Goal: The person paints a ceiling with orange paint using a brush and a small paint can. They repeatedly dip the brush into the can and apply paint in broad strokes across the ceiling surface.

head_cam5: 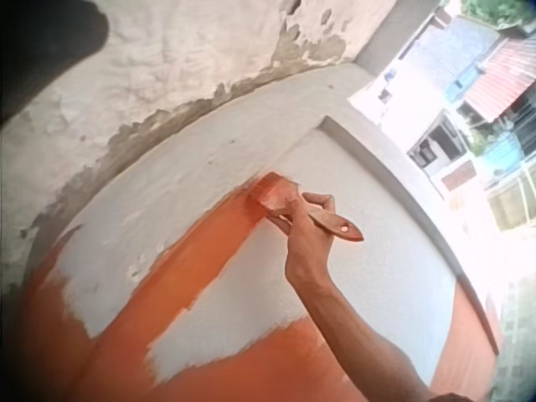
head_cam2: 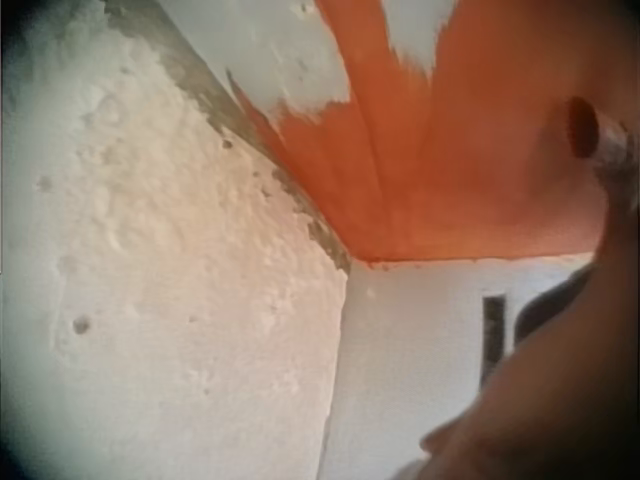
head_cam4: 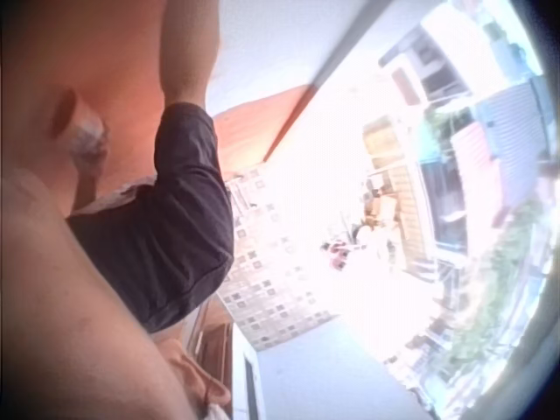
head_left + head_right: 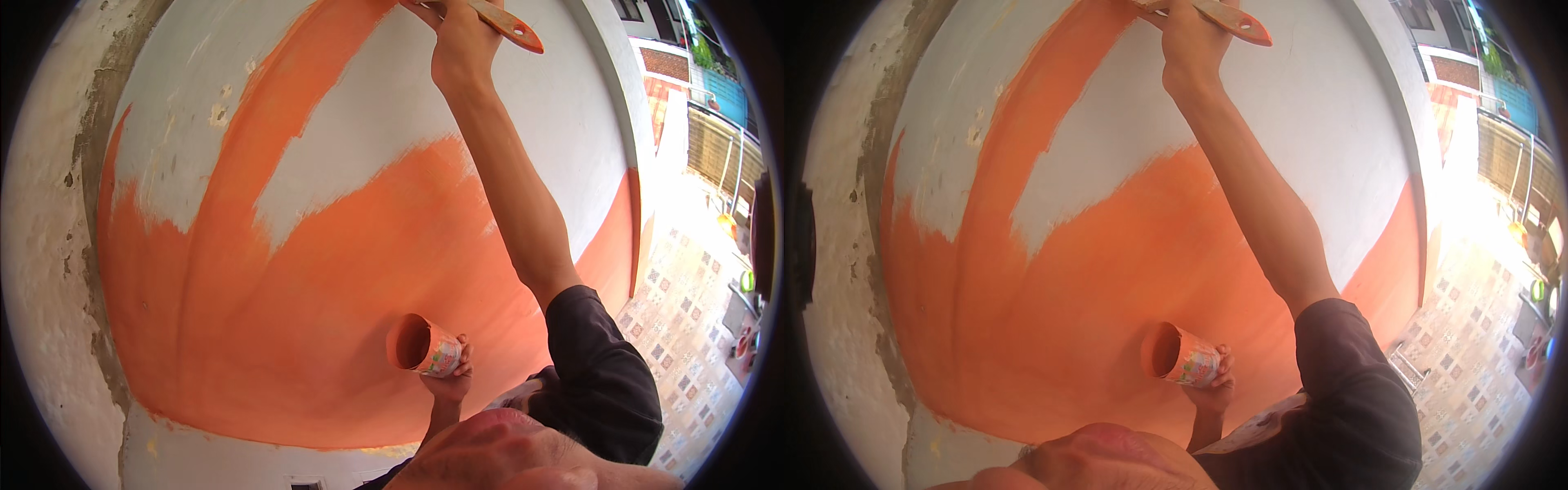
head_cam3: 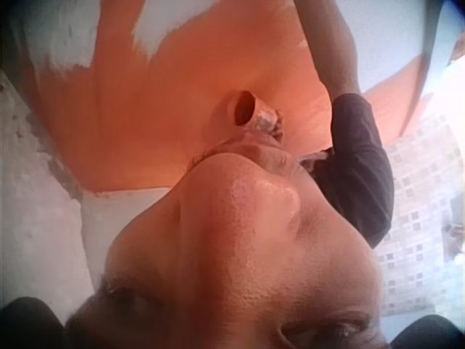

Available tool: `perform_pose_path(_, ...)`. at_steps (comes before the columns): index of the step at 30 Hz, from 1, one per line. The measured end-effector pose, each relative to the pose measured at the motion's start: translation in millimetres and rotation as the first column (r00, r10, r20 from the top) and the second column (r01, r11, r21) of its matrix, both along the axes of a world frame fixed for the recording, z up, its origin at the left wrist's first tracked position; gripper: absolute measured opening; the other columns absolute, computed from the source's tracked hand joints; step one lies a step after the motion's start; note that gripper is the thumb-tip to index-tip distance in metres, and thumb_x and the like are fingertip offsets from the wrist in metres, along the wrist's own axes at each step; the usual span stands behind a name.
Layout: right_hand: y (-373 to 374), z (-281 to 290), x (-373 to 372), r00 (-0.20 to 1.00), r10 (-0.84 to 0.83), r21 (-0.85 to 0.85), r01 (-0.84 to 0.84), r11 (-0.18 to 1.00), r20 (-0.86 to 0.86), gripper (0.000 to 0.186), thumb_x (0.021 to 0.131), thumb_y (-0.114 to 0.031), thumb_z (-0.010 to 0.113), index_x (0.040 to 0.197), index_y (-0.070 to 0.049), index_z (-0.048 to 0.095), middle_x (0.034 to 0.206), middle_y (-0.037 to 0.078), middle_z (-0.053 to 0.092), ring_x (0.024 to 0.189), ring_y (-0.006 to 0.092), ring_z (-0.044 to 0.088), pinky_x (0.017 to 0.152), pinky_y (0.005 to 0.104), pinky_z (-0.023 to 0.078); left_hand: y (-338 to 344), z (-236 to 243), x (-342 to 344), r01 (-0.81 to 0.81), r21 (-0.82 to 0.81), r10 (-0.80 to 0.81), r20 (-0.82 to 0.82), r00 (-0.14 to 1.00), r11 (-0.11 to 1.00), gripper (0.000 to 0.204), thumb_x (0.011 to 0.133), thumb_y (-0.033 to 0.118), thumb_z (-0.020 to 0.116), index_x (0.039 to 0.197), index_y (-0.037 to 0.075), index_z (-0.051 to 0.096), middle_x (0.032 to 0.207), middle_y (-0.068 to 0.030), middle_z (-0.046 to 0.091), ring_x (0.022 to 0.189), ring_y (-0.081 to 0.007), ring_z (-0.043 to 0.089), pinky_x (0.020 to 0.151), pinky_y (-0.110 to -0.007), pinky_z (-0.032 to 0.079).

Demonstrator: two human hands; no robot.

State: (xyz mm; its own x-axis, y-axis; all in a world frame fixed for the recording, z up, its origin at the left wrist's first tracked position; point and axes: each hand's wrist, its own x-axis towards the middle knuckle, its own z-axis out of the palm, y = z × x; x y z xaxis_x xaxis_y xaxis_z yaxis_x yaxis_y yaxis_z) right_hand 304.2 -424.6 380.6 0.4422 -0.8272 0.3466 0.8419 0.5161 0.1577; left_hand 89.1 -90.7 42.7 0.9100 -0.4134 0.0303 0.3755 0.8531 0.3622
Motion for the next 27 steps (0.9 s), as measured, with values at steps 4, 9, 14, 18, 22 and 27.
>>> perform_pose_path(4, 16.8, 11.3, -10.7, 0.999, -0.039, -0.152, 0.036, 0.988, -0.013, 0.02, 0.102, -0.011, 0.062, 0.109, -0.004, 0.045, 0.104, 0.014, 0.064, 0.093, 0.0223, 0.07, 0.09, 0.0448, 0.063, -4.1, 9.4, 6.5, 0.061, 0.004, -0.061, 0.005, 0.998, 0.998, 0.073, 0.092, 0.057, 0.061, 0.132, -0.003, 0.051, 0.125, -0.0205, 0.052, 0.093, -0.0287, 0.055, 0.06, -0.028, 0.054)
perform_pose_path(9, 16.0, -27.9, -33.4, 0.998, 0.006, -0.141, 0.002, 0.99, 0.055, 0.02, 0.103, -0.012, 0.062, 0.109, -0.005, 0.044, 0.101, 0.014, 0.065, 0.091, 0.0246, 0.072, 0.091, 0.0463, 0.063, -19.0, 21.4, 10.2, 0.149, -0.083, -0.138, 0.122, 0.983, 0.985, 0.073, 0.094, 0.051, 0.065, 0.136, -0.007, 0.052, 0.13, -0.0213, 0.048, 0.098, -0.0275, 0.052, 0.068, -0.026, 0.058)
perform_pose_path(14, 9.7, 6.4, -12.4, 0.998, -0.029, -0.045, 0.027, 0.999, -0.05, 0.018, 0.101, -0.007, 0.059, 0.11, -0.001, 0.045, 0.099, 0.012, 0.059, 0.09, 0.0226, 0.068, 0.09, 0.0451, 0.063, -28.3, 26.6, 11.6, 0.17, -0.085, -0.156, 0.144, 0.977, 0.982, 0.072, 0.093, 0.049, 0.067, 0.136, -0.006, 0.053, 0.132, -0.0212, 0.048, 0.099, -0.0276, 0.052, 0.067, -0.026, 0.059)
perform_pose_path(18, 27.6, 6.8, -10.2, 0.998, 0.058, -0.155, -0.055, 0.986, 0.016, 0.019, 0.101, -0.008, 0.061, 0.111, 0.001, 0.047, 0.099, 0.01, 0.058, 0.092, 0.0227, 0.067, 0.091, 0.0443, 0.063, -30.6, 25.8, 11.8, 0.159, -0.1, -0.147, 0.124, 0.981, 0.982, 0.074, 0.093, 0.051, 0.067, 0.136, -0.008, 0.053, 0.132, -0.0217, 0.047, 0.099, -0.0282, 0.052, 0.067, -0.026, 0.059)
perform_pose_path(22, 22.2, -17.8, -17.7, 0.993, 0.089, -0.116, -0.08, 0.99, 0.077, 0.019, 0.101, -0.01, 0.062, 0.109, -0.001, 0.047, 0.099, 0.011, 0.062, 0.089, 0.0226, 0.068, 0.093, 0.0476, 0.062, -32.2, 22.5, 13.0, 0.163, -0.1, -0.15, 0.12, 0.981, 0.982, 0.073, 0.094, 0.052, 0.065, 0.136, -0.007, 0.053, 0.133, -0.0223, 0.048, 0.098, -0.0288, 0.053, 0.067, -0.026, 0.059)
perform_pose_path(27, 31.1, 6.7, -17.2, 0.998, -0.018, -0.112, 0.011, 0.994, -0.059, 0.024, 0.1, -0.015, 0.066, 0.109, -0.003, 0.048, 0.098, 0.013, 0.065, 0.096, 0.0239, 0.07, 0.093, 0.0467, 0.062, -31.6, 15.4, 6.1, 0.114, -0.107, -0.106, 0.078, 0.991, 0.988, 0.071, 0.093, 0.055, 0.063, 0.138, 0.001, 0.052, 0.132, -0.0219, 0.049, 0.097, -0.03, 0.053, 0.066, -0.028, 0.057)
